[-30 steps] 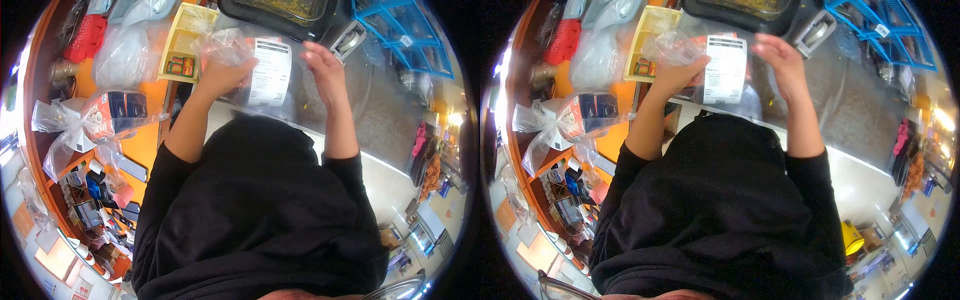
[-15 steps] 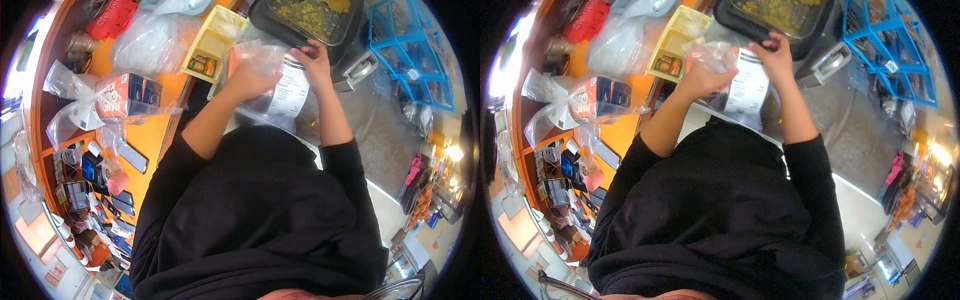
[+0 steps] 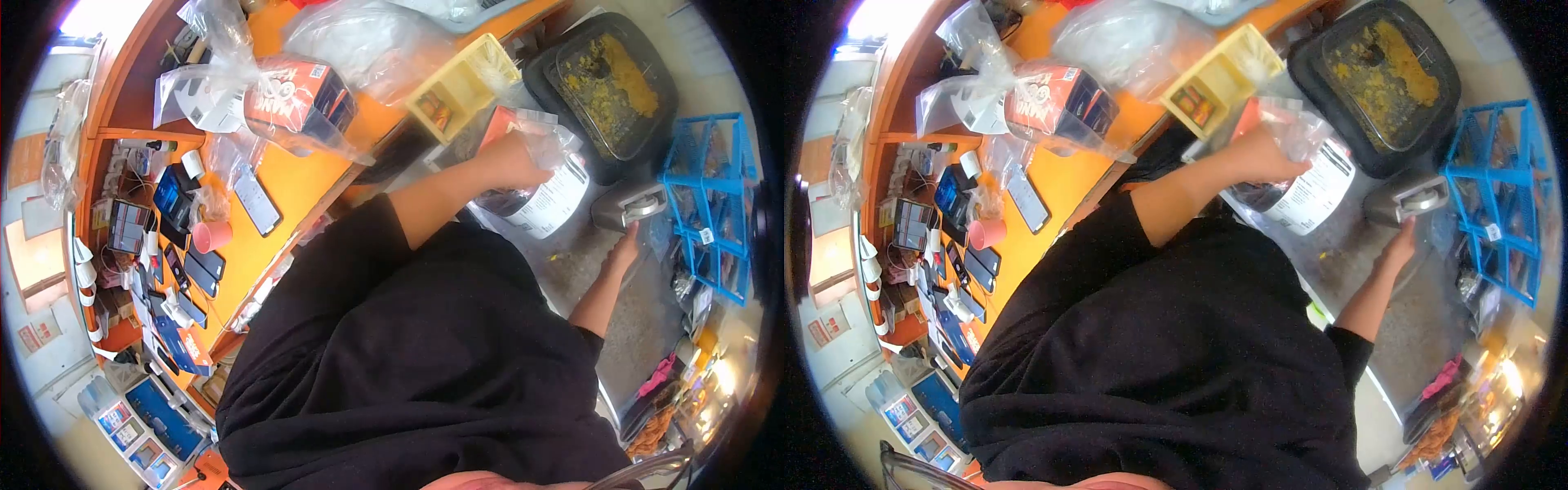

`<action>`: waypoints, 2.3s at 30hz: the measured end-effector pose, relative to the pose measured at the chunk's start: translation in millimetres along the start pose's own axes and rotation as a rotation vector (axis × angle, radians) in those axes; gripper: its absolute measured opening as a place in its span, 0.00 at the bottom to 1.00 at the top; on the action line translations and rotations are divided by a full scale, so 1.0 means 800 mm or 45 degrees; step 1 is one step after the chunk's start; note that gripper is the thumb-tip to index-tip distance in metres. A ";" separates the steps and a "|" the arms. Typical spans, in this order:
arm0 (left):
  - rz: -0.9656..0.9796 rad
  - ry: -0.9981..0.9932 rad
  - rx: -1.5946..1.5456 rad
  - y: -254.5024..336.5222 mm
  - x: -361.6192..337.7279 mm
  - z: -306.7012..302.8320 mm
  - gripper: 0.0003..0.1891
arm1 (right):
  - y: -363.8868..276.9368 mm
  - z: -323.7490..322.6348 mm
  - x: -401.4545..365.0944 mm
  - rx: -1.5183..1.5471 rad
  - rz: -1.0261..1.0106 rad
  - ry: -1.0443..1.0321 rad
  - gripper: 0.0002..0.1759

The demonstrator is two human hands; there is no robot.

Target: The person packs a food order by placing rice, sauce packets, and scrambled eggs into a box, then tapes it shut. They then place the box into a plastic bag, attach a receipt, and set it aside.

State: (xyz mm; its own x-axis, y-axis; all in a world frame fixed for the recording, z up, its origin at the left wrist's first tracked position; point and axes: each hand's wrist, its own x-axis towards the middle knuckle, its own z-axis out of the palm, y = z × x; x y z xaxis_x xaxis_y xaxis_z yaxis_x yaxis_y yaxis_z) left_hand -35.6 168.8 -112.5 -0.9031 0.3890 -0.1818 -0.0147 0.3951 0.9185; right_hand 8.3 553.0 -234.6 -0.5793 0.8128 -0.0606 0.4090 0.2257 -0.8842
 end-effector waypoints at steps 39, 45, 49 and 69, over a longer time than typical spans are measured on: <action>0.379 -0.099 0.239 -0.055 0.012 0.016 0.27 | -0.390 0.238 -0.125 -0.344 -1.393 -1.147 0.07; 0.563 -0.266 0.211 -0.040 0.018 -0.002 0.23 | -0.425 0.488 -0.119 -0.550 -1.514 -1.051 0.13; 0.741 -0.345 0.029 -0.050 0.023 -0.011 0.22 | -0.407 0.564 -0.100 -1.193 -1.657 -0.888 0.15; 0.418 -0.263 0.010 -0.023 0.010 -0.015 0.24 | -0.321 0.347 -0.144 -1.304 -1.289 -0.979 0.09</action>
State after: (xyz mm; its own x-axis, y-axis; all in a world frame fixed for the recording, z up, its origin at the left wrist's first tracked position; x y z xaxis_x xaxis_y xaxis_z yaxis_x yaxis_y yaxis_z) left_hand -48.1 154.7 -126.3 -0.7539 0.6548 0.0541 0.2650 0.2277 0.9370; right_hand -225.6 252.3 -128.8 -0.9539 -0.2535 -0.1609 -0.2462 0.9671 -0.0640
